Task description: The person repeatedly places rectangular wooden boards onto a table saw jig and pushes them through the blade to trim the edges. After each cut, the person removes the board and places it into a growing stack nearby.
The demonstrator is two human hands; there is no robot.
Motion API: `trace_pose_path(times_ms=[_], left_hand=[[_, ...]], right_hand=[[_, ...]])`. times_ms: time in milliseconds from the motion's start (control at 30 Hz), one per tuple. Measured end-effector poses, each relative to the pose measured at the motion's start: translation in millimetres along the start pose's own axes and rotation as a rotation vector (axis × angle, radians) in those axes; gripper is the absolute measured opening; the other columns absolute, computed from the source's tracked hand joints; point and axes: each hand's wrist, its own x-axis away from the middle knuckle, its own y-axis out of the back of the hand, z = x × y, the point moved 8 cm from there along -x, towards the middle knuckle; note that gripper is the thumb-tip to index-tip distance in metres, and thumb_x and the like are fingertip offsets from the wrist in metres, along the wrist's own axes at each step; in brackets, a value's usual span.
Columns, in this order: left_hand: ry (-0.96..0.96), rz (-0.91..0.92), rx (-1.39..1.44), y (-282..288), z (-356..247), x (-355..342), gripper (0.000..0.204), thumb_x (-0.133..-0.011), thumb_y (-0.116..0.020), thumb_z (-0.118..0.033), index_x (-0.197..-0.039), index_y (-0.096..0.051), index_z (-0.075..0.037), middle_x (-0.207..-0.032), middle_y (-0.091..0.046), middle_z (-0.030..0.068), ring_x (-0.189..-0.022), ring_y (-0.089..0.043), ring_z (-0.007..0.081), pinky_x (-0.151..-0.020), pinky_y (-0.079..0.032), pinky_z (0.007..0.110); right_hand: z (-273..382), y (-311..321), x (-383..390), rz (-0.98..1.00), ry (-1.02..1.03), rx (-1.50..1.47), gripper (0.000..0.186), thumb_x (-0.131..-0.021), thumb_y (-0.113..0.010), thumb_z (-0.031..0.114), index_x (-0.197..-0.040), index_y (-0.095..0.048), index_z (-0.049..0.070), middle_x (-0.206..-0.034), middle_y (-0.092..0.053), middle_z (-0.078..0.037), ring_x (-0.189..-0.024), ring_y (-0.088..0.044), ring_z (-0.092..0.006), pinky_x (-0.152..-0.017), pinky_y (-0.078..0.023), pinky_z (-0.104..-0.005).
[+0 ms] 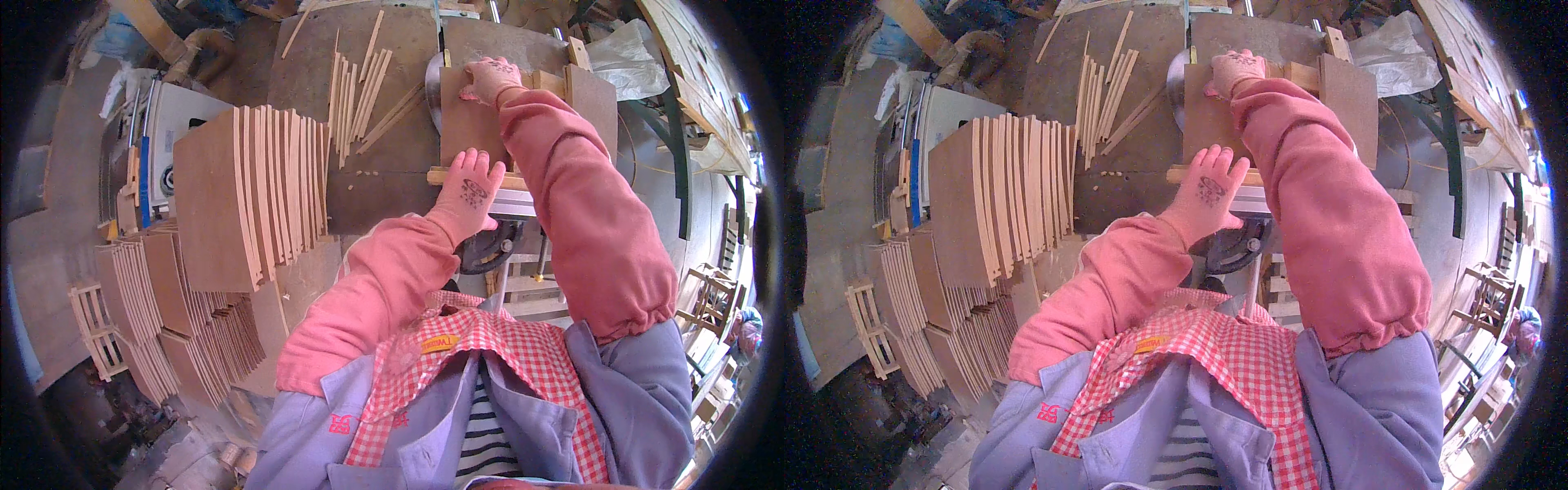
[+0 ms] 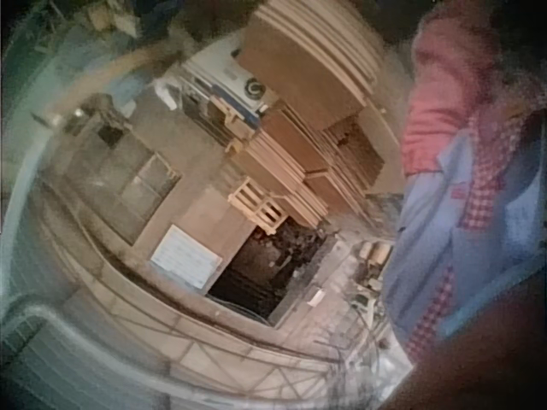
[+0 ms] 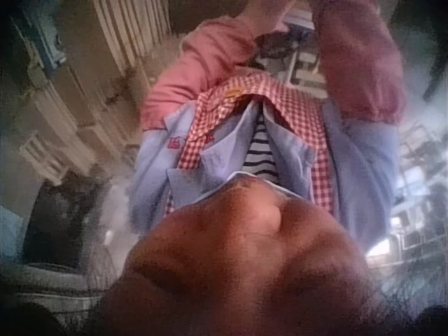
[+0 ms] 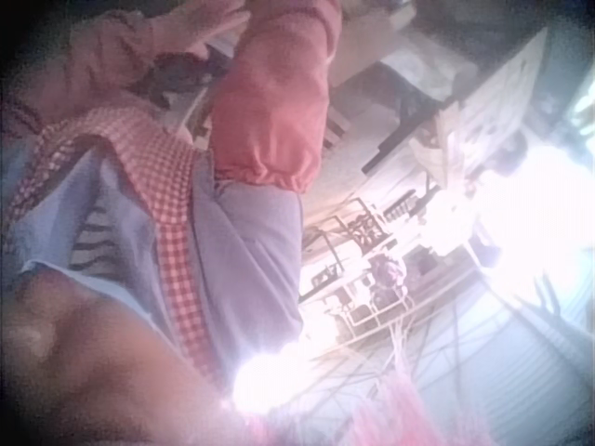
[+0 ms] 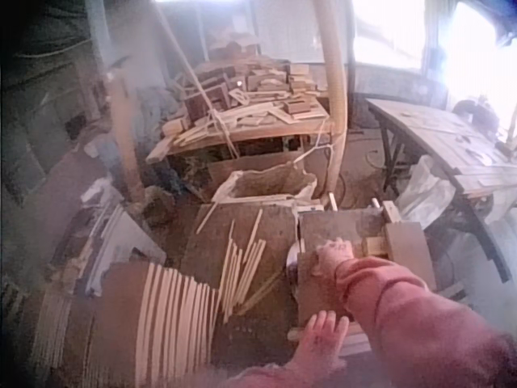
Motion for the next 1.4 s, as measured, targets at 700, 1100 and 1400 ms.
trace_pose_path(times_ms=[700, 1100, 1400], left_hand=[[0.022, -0.048, 0.008, 15, 29, -47, 0.101, -0.053, -0.093, -0.051, -0.133, -0.053, -0.006, -0.128, -0.055, 0.0167, -0.127, -0.049, 0.0345, -0.112, -0.034, 0.046], [0.004, -0.038, 0.039, 4, -11, 14, 0.107, -0.053, -0.093, -0.050, -0.138, -0.049, -0.002, -0.133, -0.051, 0.0202, -0.131, -0.045, 0.0392, -0.114, -0.031, 0.049], [-0.020, 0.052, -0.020, -17, -64, 96, 0.112, -0.061, -0.087, -0.057, -0.146, -0.039, -0.001, -0.142, -0.044, 0.0221, -0.136, -0.038, 0.0399, -0.116, -0.027, 0.050]], right_hand=[[-17, 12, -51, -0.041, -0.049, -0.025, 0.057, -0.077, -0.077, 0.047, -0.129, -0.066, 0.026, -0.132, -0.064, -0.008, -0.124, -0.058, -0.0347, -0.102, -0.048, -0.0479], [3, -7, 19, -0.047, -0.047, -0.056, 0.055, -0.076, -0.078, 0.045, -0.126, -0.068, 0.024, -0.130, -0.065, -0.009, -0.124, -0.058, -0.0347, -0.102, -0.047, -0.0485], [24, -37, 122, -0.087, 0.095, -0.181, 0.054, -0.082, -0.071, 0.036, -0.132, -0.063, 0.015, -0.133, -0.063, -0.014, -0.125, -0.055, -0.0370, -0.105, -0.044, -0.0492]])
